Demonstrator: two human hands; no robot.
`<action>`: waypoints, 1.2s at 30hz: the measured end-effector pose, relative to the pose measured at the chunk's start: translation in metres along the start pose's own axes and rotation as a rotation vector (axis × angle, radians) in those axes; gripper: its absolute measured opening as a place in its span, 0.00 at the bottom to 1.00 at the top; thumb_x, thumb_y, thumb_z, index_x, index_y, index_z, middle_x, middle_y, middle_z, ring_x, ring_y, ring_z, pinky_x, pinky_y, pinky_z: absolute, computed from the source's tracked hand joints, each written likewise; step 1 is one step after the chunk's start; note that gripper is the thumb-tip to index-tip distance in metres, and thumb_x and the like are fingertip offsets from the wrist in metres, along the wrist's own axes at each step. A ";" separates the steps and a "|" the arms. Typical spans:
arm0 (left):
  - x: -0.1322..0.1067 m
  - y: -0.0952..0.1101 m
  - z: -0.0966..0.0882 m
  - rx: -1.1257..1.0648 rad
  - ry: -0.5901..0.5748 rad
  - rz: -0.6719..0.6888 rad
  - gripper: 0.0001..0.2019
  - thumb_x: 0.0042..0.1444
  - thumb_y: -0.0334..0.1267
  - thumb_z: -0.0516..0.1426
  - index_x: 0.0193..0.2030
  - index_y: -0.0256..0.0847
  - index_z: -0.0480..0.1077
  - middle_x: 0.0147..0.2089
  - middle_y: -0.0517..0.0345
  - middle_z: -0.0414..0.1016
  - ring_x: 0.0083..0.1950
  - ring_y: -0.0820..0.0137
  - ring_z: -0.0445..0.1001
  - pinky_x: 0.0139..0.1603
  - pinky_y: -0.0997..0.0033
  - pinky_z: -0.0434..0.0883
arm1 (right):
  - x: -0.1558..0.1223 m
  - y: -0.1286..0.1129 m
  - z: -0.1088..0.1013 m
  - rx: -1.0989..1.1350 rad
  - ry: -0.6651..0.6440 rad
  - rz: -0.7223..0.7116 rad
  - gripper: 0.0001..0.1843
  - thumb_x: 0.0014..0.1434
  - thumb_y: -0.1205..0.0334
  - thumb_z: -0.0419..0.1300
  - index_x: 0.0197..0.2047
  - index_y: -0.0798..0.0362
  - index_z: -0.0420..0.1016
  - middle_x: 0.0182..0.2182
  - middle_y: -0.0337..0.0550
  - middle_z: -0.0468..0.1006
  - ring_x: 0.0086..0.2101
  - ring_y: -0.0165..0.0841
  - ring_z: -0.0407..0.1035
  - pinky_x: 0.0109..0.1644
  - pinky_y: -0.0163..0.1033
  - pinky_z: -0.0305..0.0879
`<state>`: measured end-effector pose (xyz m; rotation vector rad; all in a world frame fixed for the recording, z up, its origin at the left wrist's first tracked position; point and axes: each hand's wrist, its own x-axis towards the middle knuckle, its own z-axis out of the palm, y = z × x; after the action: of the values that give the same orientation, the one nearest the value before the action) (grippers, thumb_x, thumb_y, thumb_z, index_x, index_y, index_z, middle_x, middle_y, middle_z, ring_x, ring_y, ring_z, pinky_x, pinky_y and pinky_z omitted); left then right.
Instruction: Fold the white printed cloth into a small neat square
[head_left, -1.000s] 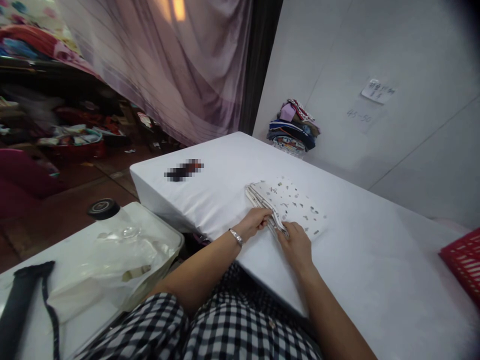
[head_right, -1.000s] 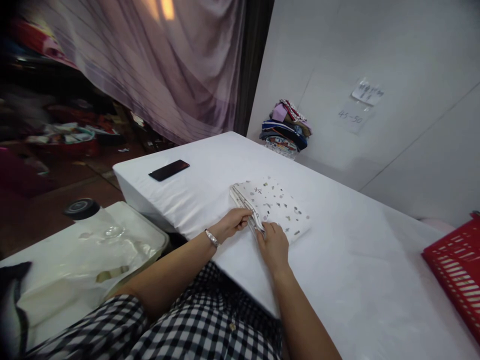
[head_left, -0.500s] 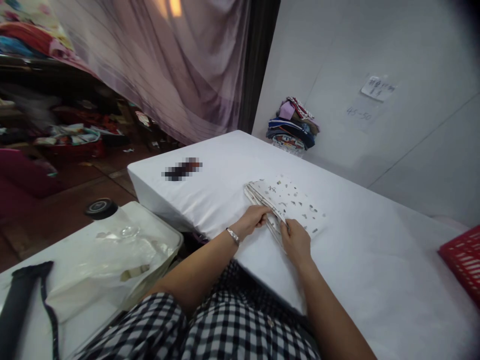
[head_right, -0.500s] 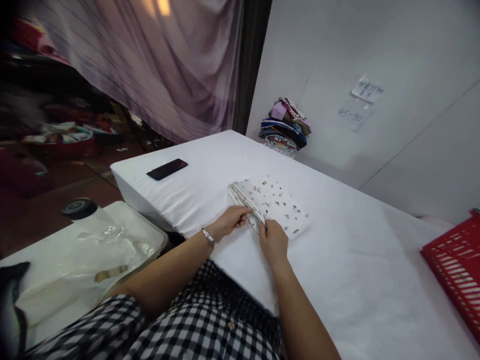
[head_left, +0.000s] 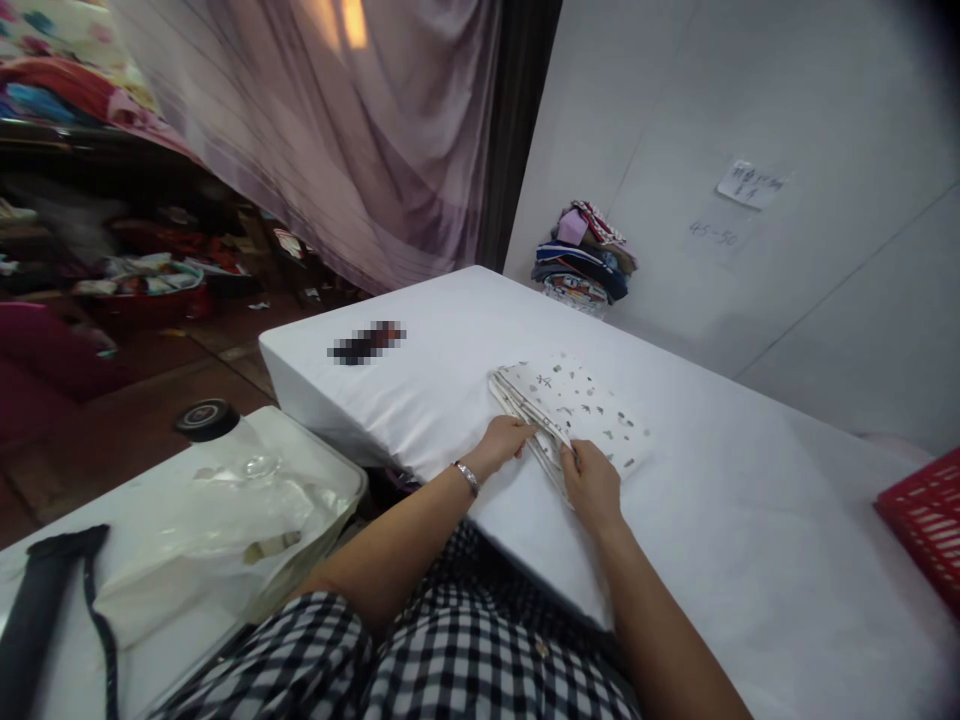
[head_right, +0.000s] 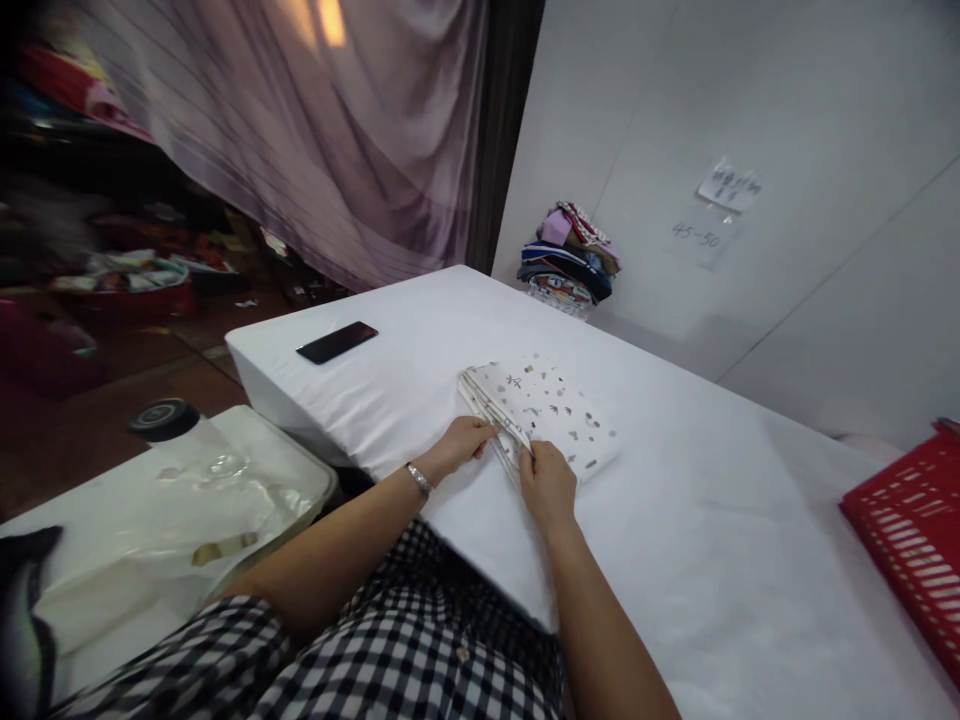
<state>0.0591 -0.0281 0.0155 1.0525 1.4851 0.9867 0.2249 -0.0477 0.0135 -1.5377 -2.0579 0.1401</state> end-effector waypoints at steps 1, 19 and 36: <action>0.001 0.000 0.001 -0.008 0.006 -0.002 0.17 0.50 0.38 0.57 0.14 0.39 0.59 0.09 0.67 0.55 0.14 0.79 0.54 0.18 0.77 0.51 | 0.000 0.000 0.000 -0.004 0.000 -0.002 0.14 0.62 0.56 0.47 0.34 0.51 0.71 0.29 0.40 0.73 0.30 0.32 0.65 0.32 0.35 0.52; 0.005 0.008 0.002 -0.169 -0.098 0.021 0.13 0.49 0.38 0.55 0.19 0.40 0.56 0.16 0.68 0.55 0.16 0.81 0.55 0.17 0.78 0.49 | 0.000 -0.007 -0.002 -0.129 -0.079 -0.032 0.12 0.62 0.58 0.49 0.40 0.53 0.70 0.34 0.43 0.73 0.37 0.33 0.65 0.36 0.35 0.54; 0.015 -0.012 -0.001 0.209 -0.004 0.106 0.14 0.47 0.43 0.57 0.17 0.38 0.66 0.12 0.66 0.57 0.18 0.76 0.59 0.21 0.75 0.54 | 0.001 -0.002 0.001 -0.012 -0.039 0.073 0.17 0.62 0.53 0.46 0.36 0.53 0.71 0.30 0.41 0.73 0.29 0.31 0.63 0.32 0.35 0.51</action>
<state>0.0554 -0.0170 0.0002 1.2932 1.5665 0.9157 0.2227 -0.0467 0.0137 -1.6306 -2.0366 0.1876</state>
